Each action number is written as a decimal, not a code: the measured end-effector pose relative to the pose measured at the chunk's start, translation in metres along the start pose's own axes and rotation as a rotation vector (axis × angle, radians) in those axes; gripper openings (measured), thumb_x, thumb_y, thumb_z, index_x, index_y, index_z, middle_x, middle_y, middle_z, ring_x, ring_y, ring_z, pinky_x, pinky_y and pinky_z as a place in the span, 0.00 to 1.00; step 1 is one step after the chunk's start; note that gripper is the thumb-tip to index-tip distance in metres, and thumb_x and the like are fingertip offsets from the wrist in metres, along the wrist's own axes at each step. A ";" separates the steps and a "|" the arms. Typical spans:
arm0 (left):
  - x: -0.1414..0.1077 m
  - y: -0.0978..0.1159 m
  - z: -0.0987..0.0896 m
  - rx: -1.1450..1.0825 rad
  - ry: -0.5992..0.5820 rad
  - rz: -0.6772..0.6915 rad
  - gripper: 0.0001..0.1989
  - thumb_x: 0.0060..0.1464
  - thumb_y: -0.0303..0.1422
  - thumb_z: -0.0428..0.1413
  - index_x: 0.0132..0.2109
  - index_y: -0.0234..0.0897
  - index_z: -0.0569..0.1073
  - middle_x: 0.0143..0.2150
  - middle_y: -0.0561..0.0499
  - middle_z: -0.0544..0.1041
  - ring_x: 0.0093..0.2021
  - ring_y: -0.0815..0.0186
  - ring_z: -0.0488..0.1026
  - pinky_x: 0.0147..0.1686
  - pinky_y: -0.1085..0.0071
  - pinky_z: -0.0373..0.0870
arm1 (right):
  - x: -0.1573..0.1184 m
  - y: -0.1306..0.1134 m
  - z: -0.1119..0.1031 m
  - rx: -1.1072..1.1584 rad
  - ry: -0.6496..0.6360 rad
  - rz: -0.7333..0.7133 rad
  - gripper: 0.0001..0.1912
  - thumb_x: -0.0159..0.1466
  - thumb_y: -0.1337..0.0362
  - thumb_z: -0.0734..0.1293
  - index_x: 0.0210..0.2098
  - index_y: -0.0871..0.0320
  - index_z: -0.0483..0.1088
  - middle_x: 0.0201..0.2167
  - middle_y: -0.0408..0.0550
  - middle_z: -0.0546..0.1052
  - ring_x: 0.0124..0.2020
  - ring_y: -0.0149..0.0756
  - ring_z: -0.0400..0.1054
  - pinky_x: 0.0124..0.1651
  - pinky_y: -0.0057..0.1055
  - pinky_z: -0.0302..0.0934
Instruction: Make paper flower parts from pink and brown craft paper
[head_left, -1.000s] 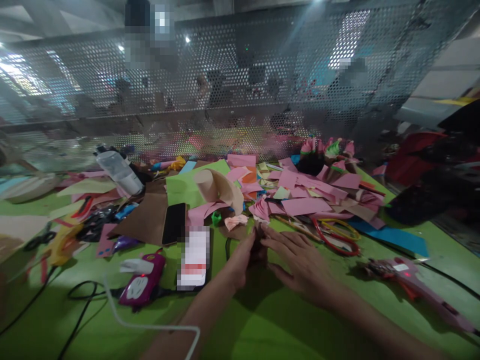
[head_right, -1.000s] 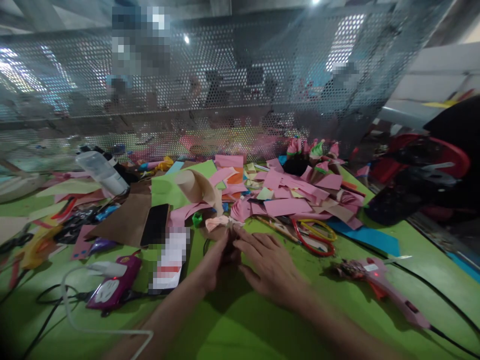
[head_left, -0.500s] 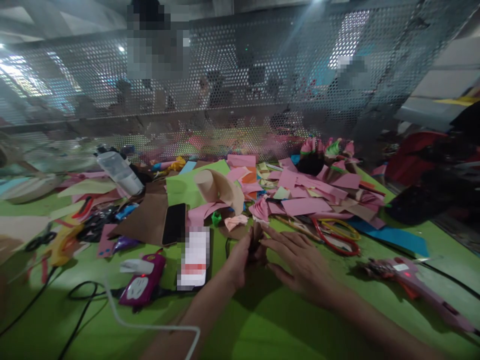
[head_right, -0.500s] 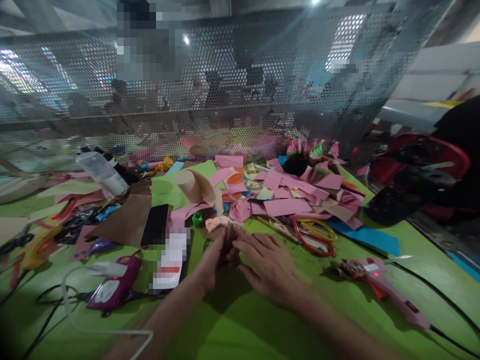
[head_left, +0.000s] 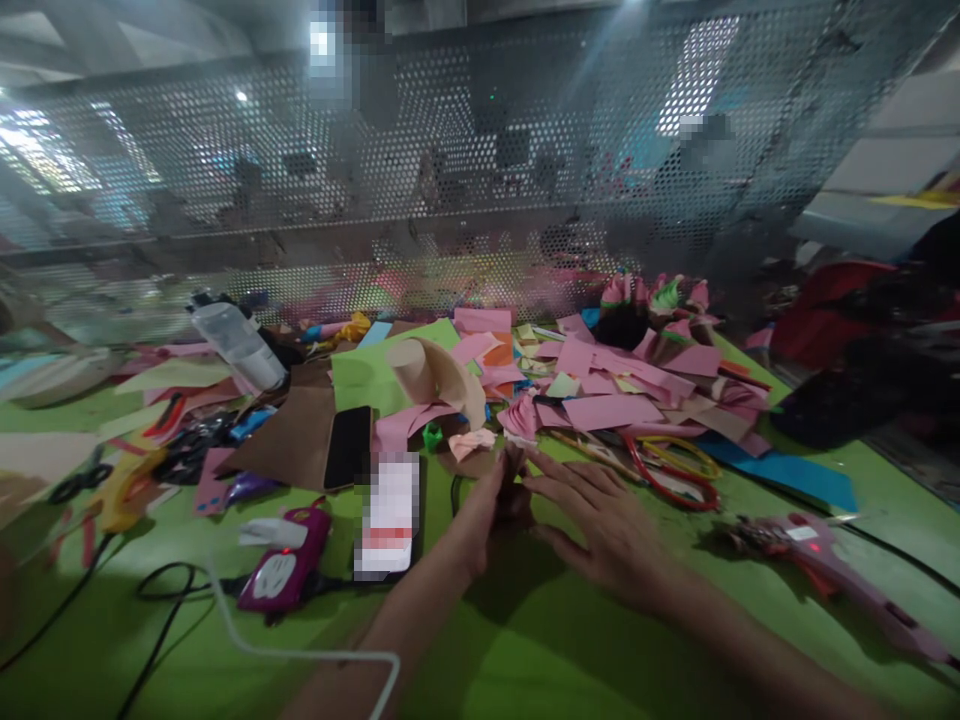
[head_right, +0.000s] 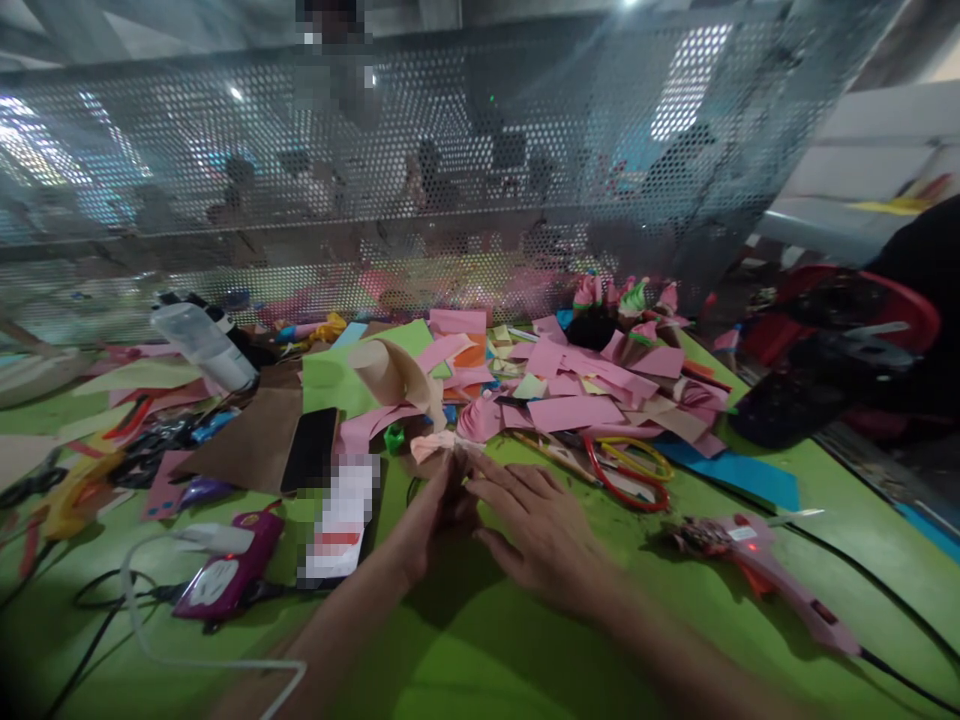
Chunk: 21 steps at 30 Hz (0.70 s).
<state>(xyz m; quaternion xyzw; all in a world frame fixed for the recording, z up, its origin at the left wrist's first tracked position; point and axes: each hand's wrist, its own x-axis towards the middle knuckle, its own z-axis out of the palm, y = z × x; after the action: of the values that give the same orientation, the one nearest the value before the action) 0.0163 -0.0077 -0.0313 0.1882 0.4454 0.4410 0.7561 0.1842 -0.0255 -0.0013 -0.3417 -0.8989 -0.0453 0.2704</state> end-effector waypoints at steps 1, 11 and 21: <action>0.000 0.000 0.000 -0.017 -0.029 -0.012 0.33 0.33 0.64 0.64 0.29 0.37 0.70 0.14 0.62 0.58 0.15 0.76 0.54 0.18 0.77 0.55 | 0.000 0.000 0.000 0.000 0.000 0.008 0.18 0.67 0.65 0.63 0.56 0.56 0.67 0.63 0.56 0.70 0.53 0.48 0.72 0.49 0.45 0.66; -0.005 0.004 0.003 -0.042 -0.016 -0.065 0.35 0.30 0.65 0.64 0.25 0.37 0.67 0.15 0.60 0.61 0.17 0.75 0.58 0.19 0.77 0.55 | -0.001 0.000 0.004 0.019 -0.016 0.006 0.19 0.66 0.68 0.62 0.57 0.56 0.68 0.64 0.55 0.68 0.54 0.48 0.71 0.51 0.47 0.65; -0.002 0.001 0.001 -0.022 0.001 -0.102 0.35 0.31 0.68 0.61 0.23 0.37 0.65 0.16 0.59 0.62 0.18 0.73 0.60 0.21 0.75 0.58 | -0.001 0.001 0.002 -0.001 -0.028 0.013 0.19 0.66 0.66 0.63 0.57 0.56 0.66 0.65 0.55 0.68 0.53 0.49 0.71 0.50 0.46 0.65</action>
<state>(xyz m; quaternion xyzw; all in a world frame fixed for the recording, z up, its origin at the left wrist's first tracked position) 0.0159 -0.0090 -0.0292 0.1566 0.4500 0.4070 0.7793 0.1841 -0.0250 -0.0040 -0.3480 -0.9005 -0.0391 0.2578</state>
